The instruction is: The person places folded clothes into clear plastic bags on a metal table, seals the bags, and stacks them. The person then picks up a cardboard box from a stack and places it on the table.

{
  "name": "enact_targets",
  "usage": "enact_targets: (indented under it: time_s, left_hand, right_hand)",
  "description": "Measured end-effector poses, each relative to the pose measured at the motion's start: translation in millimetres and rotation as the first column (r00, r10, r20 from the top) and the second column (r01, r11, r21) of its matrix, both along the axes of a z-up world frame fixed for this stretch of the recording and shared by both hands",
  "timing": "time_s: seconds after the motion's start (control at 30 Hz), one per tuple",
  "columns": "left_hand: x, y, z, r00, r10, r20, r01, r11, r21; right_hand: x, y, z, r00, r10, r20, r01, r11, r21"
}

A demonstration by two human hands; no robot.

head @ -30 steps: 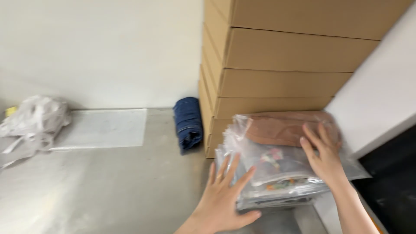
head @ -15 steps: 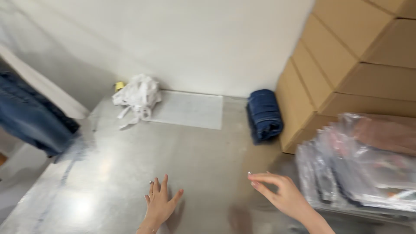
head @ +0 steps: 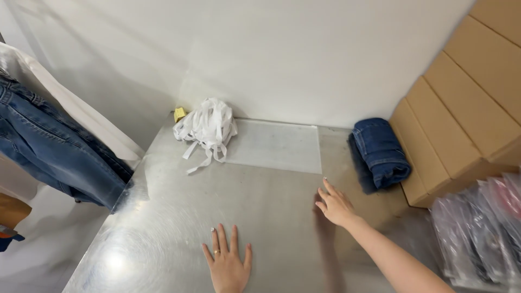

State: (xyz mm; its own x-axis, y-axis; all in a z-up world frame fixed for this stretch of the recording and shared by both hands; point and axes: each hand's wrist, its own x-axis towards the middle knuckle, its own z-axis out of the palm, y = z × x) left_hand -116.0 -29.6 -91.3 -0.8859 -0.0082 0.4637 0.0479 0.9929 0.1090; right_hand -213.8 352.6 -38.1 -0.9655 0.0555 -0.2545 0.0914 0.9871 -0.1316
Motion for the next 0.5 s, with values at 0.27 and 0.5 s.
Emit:
enact_targets:
  time_s: [0.27, 0.5]
  left_hand:
    - [-16.2, 8.2, -16.2, 0.975, 0.100, -0.198, -0.080, 0.991, 0.103]
    - [-10.1, 5.8, -6.5, 0.987, 0.072, -0.140, -0.055, 0.991, 0.124]
  right_hand:
    - [-69.5, -18.0, 12.1, 0.995, -0.038, 0.095, 0.021, 0.984, 0.176]
    - [-60.4, -4.3, -24.4, 0.989, 0.009, -0.150, 0.024, 0.976, 0.216]
